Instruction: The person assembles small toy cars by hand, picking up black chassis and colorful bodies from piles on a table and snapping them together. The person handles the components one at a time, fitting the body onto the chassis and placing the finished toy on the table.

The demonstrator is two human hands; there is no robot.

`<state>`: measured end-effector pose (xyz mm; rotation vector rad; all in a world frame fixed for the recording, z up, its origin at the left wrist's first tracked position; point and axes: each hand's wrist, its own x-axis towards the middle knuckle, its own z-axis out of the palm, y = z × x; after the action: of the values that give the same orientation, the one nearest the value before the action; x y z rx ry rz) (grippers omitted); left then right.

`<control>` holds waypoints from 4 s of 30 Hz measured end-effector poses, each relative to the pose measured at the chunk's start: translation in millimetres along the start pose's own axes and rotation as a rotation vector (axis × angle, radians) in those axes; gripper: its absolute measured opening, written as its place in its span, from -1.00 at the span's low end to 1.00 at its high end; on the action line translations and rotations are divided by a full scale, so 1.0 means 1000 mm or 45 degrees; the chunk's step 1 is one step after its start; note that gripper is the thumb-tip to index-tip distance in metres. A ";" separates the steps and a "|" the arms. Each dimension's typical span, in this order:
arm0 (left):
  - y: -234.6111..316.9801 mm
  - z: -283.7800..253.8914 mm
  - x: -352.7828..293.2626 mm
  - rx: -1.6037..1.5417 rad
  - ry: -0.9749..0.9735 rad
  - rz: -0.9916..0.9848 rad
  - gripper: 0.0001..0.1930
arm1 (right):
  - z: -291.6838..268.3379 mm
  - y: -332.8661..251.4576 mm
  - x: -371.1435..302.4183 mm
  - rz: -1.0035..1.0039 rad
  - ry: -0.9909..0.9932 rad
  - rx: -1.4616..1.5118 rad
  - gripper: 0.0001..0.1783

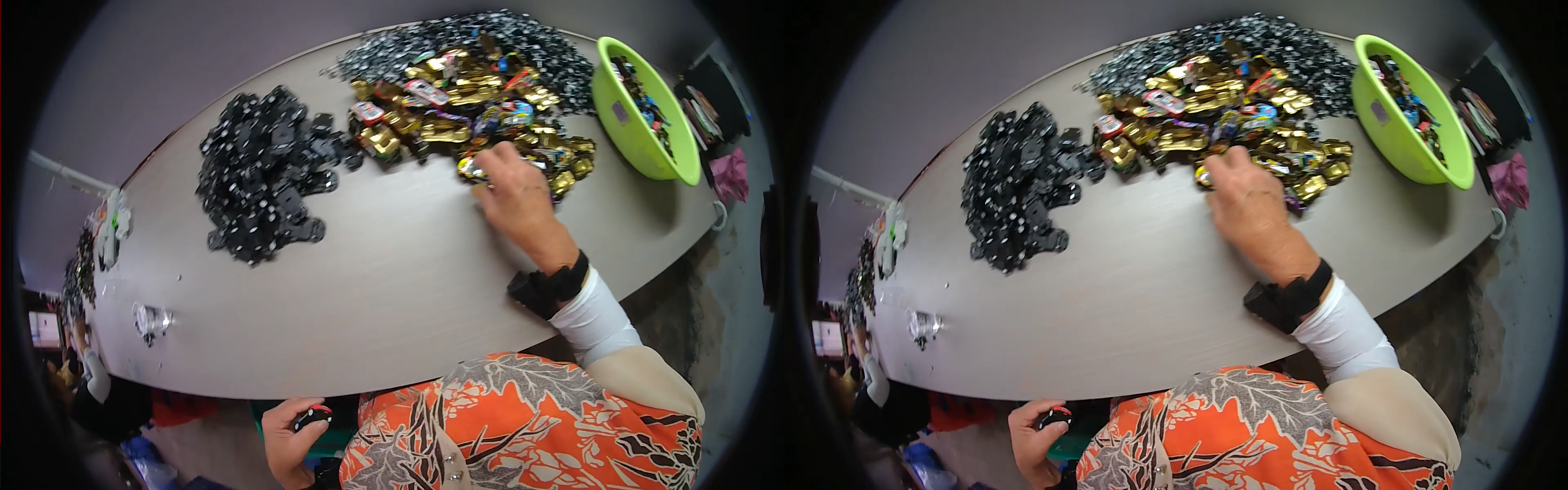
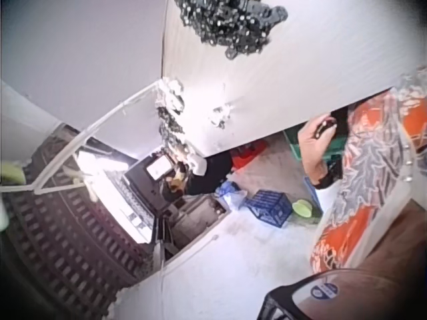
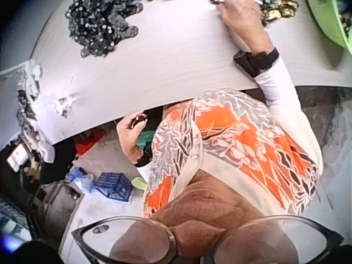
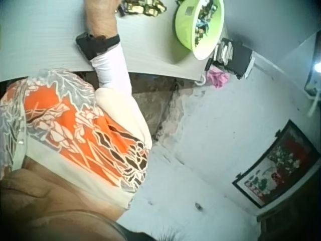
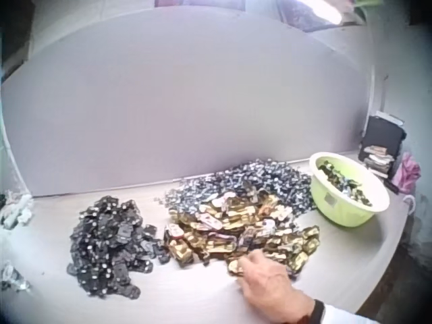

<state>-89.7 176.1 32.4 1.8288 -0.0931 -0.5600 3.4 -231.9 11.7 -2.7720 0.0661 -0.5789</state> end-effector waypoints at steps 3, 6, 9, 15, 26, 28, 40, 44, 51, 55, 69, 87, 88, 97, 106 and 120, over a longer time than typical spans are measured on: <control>-0.025 -0.016 -0.028 0.263 0.220 -0.264 -0.62 | 0.006 0.008 -0.002 0.055 -0.079 -0.153 -0.74; -0.020 -0.025 -0.032 0.459 0.369 -0.156 -0.62 | 0.010 0.004 0.000 -0.004 -0.061 -0.050 -0.79; 0.012 -0.023 0.004 0.544 0.446 0.114 -0.71 | 0.007 -0.008 -0.001 -0.071 -0.138 0.082 -0.81; 0.071 0.018 0.150 1.123 0.541 0.925 -0.84 | 0.003 -0.021 -0.014 -0.204 -0.280 0.163 -0.79; 0.087 0.049 0.246 1.386 0.787 0.449 -0.72 | -0.005 -0.019 -0.009 0.453 -0.534 1.521 -0.77; 0.087 0.052 0.239 0.950 0.736 0.468 -0.64 | -0.009 -0.018 -0.009 0.603 -0.647 1.838 -0.78; 0.052 0.057 0.232 0.904 0.524 0.657 -0.80 | 0.005 -0.031 -0.015 0.619 -0.823 1.870 -0.76; 0.065 0.072 0.220 1.013 0.598 0.651 -0.80 | 0.008 -0.033 -0.016 0.550 -0.791 1.803 -0.77; 0.071 0.078 0.217 0.447 0.353 0.378 -0.68 | 0.011 -0.029 -0.019 0.458 -0.665 1.776 -0.77; 0.067 0.085 0.209 -0.278 -0.078 0.394 -0.61 | -0.001 -0.035 -0.016 0.460 -0.555 1.833 -0.75; 0.064 0.101 0.205 -1.067 -0.393 0.163 -0.50 | 0.002 -0.036 -0.021 0.573 -0.587 2.056 -0.66; 0.061 0.104 0.197 -1.093 -0.513 0.095 -0.50 | 0.006 -0.035 -0.021 0.552 -0.451 2.242 -0.58; 0.060 0.105 0.197 -1.101 -0.525 0.082 -0.50 | 0.005 -0.036 -0.021 0.508 -0.397 2.171 -0.57; 0.062 0.113 0.195 -1.152 -0.529 0.036 -0.52 | -0.001 -0.053 -0.031 0.265 -0.210 1.815 -0.50; 0.065 0.117 0.193 -1.117 -0.499 0.036 -0.55 | 0.006 -0.051 -0.033 0.118 -0.057 1.412 -0.60; 0.066 0.120 0.188 -0.993 -0.501 0.056 -0.53 | 0.003 -0.056 -0.030 0.169 -0.217 1.416 -0.65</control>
<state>39.6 -15.4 4.7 0.9468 -0.1537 -0.7855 -24.0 -174.3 15.3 -1.7005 -0.0879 -0.2147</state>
